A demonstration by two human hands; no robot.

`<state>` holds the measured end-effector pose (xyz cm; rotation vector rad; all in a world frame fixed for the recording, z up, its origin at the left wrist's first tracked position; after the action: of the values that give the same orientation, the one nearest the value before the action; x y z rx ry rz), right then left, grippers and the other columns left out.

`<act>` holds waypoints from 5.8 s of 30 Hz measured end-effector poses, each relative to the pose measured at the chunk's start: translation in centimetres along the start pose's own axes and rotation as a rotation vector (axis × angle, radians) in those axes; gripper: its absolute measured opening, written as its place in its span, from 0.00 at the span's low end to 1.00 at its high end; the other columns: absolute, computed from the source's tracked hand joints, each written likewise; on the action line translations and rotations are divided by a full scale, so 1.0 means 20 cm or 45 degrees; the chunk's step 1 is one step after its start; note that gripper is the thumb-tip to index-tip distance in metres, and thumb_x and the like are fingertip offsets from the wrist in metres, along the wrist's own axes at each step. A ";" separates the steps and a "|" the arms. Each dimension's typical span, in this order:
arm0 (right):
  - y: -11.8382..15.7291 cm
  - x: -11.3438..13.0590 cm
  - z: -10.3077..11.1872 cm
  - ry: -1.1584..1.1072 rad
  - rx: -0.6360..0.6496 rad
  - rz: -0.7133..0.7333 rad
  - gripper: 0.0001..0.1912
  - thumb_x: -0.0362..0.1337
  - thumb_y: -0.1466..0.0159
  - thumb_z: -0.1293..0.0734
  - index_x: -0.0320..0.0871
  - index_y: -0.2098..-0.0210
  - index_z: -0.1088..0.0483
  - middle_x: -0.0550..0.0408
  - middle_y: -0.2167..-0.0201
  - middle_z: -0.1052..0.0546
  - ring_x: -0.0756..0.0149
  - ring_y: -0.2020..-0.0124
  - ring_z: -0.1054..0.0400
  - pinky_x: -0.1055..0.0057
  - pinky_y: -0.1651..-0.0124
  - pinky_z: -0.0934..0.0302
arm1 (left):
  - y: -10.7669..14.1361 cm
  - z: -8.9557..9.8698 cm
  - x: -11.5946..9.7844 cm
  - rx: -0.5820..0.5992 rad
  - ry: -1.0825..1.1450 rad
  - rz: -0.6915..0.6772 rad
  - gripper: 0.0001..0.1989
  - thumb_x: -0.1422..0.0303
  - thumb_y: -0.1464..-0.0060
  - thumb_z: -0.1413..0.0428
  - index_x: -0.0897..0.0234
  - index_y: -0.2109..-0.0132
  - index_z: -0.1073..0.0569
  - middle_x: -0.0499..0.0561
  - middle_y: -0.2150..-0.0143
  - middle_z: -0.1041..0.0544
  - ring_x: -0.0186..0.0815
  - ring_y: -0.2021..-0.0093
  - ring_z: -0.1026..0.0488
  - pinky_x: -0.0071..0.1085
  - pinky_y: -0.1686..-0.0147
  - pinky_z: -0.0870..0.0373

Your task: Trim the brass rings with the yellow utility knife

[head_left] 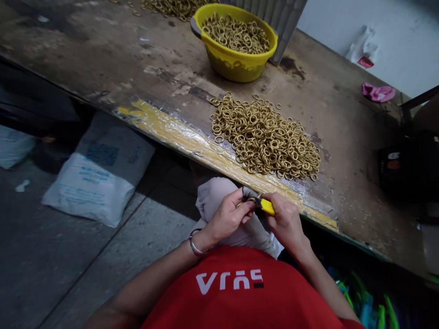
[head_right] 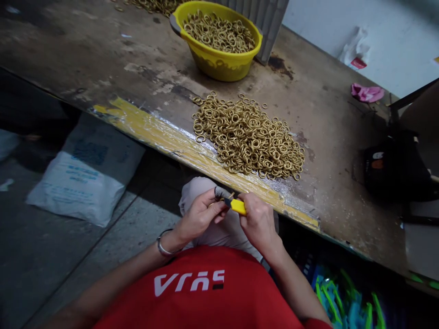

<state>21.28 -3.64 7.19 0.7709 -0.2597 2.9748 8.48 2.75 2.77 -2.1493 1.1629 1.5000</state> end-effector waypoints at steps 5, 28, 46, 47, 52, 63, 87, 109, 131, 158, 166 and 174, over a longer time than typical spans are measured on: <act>0.01 0.02 -0.02 0.132 0.025 -0.011 0.13 0.25 0.40 0.41 0.42 0.59 0.31 0.50 0.68 0.23 0.61 0.67 0.29 0.69 0.66 0.40 | 0.01 0.00 -0.01 0.012 -0.220 -0.085 0.10 0.61 0.39 0.46 0.65 0.61 0.32 0.44 0.74 0.35 0.28 0.76 0.39 0.25 0.76 0.40; -0.20 -0.42 -0.03 0.499 -0.163 -0.344 0.10 0.26 0.42 0.39 0.41 0.64 0.29 0.51 0.66 0.30 0.63 0.70 0.38 0.69 0.68 0.48 | -0.05 0.04 0.07 0.190 0.674 0.337 0.16 0.57 0.45 0.40 0.67 0.64 0.32 0.48 0.73 0.29 0.24 0.80 0.37 0.18 0.86 0.51; -0.15 -0.05 0.10 -0.626 0.117 0.081 0.07 0.35 0.31 0.37 0.44 0.66 0.28 0.56 0.70 0.28 0.67 0.68 0.34 0.70 0.64 0.41 | -0.11 -0.01 0.03 0.141 0.326 0.349 0.18 0.57 0.52 0.35 0.69 0.64 0.27 0.51 0.72 0.23 0.25 0.82 0.32 0.18 0.88 0.46; -0.15 -0.05 0.10 -0.636 0.115 0.090 0.08 0.35 0.31 0.37 0.44 0.66 0.28 0.56 0.70 0.28 0.67 0.68 0.33 0.70 0.64 0.40 | -0.10 -0.02 0.03 0.171 0.328 0.362 0.19 0.57 0.52 0.35 0.70 0.64 0.27 0.52 0.71 0.22 0.25 0.81 0.31 0.18 0.88 0.46; -0.08 -0.02 0.11 -0.592 0.039 0.066 0.07 0.35 0.31 0.37 0.45 0.60 0.27 0.54 0.67 0.26 0.66 0.66 0.31 0.69 0.62 0.38 | -0.05 -0.04 0.02 0.190 0.275 0.333 0.19 0.57 0.51 0.35 0.71 0.65 0.25 0.49 0.75 0.26 0.22 0.81 0.36 0.18 0.85 0.45; 0.03 -0.02 0.03 0.021 0.068 0.027 0.16 0.23 0.41 0.41 0.42 0.57 0.30 0.52 0.66 0.27 0.65 0.68 0.32 0.71 0.66 0.40 | -0.02 -0.01 0.01 -0.017 -0.030 0.151 0.16 0.57 0.48 0.38 0.67 0.66 0.30 0.43 0.78 0.35 0.25 0.80 0.41 0.21 0.82 0.45; -0.19 -0.40 -0.04 0.559 -0.019 -0.394 0.13 0.23 0.42 0.40 0.40 0.61 0.29 0.48 0.62 0.29 0.63 0.70 0.37 0.69 0.70 0.48 | -0.06 0.02 -0.01 0.088 0.338 0.215 0.15 0.62 0.49 0.38 0.64 0.62 0.34 0.44 0.74 0.32 0.24 0.80 0.41 0.18 0.85 0.51; -0.08 -0.03 0.09 -0.539 0.141 -0.028 0.09 0.36 0.31 0.40 0.43 0.65 0.30 0.54 0.70 0.29 0.66 0.68 0.34 0.69 0.63 0.40 | -0.04 -0.01 0.02 0.092 0.253 0.317 0.17 0.58 0.52 0.35 0.70 0.66 0.27 0.50 0.70 0.24 0.23 0.79 0.34 0.18 0.84 0.44; -0.04 -0.39 0.08 0.570 -0.031 -0.390 0.12 0.23 0.44 0.39 0.41 0.63 0.31 0.49 0.65 0.27 0.61 0.68 0.35 0.69 0.68 0.48 | 0.00 -0.07 -0.06 0.186 -0.188 0.043 0.12 0.62 0.42 0.43 0.66 0.67 0.32 0.45 0.73 0.33 0.26 0.76 0.39 0.23 0.77 0.41; 0.00 -0.11 -0.15 -1.539 0.014 -0.683 0.14 0.50 0.36 0.33 0.45 0.62 0.33 0.64 0.81 0.36 0.73 0.83 0.44 0.76 0.80 0.49 | -0.04 -0.08 0.01 0.155 0.573 0.380 0.15 0.64 0.54 0.32 0.71 0.64 0.24 0.53 0.67 0.23 0.26 0.75 0.31 0.18 0.83 0.41; 0.01 -0.02 0.03 -0.201 0.075 -0.002 0.10 0.28 0.36 0.40 0.43 0.60 0.29 0.53 0.68 0.28 0.65 0.68 0.34 0.71 0.65 0.42 | -0.03 -0.02 -0.01 -0.063 -0.012 0.162 0.16 0.58 0.50 0.38 0.69 0.69 0.28 0.45 0.78 0.31 0.23 0.82 0.39 0.21 0.84 0.45; 0.00 -0.03 0.00 0.265 0.331 -0.108 0.15 0.23 0.40 0.40 0.43 0.57 0.30 0.53 0.64 0.25 0.66 0.67 0.31 0.73 0.65 0.44 | -0.02 -0.01 -0.09 -0.084 -0.513 0.060 0.10 0.65 0.46 0.45 0.66 0.71 0.31 0.43 0.80 0.34 0.26 0.81 0.39 0.23 0.81 0.44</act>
<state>21.84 -3.54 6.82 0.4692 0.1688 3.0099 8.66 3.78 4.27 -1.7499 1.0363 1.9015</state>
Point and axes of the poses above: each hand's wrist, its own y-axis away from the middle knuckle, its own z-axis out of the back of the hand, x = y × z, the point moved 5 cm from there along -y, towards the middle knuckle
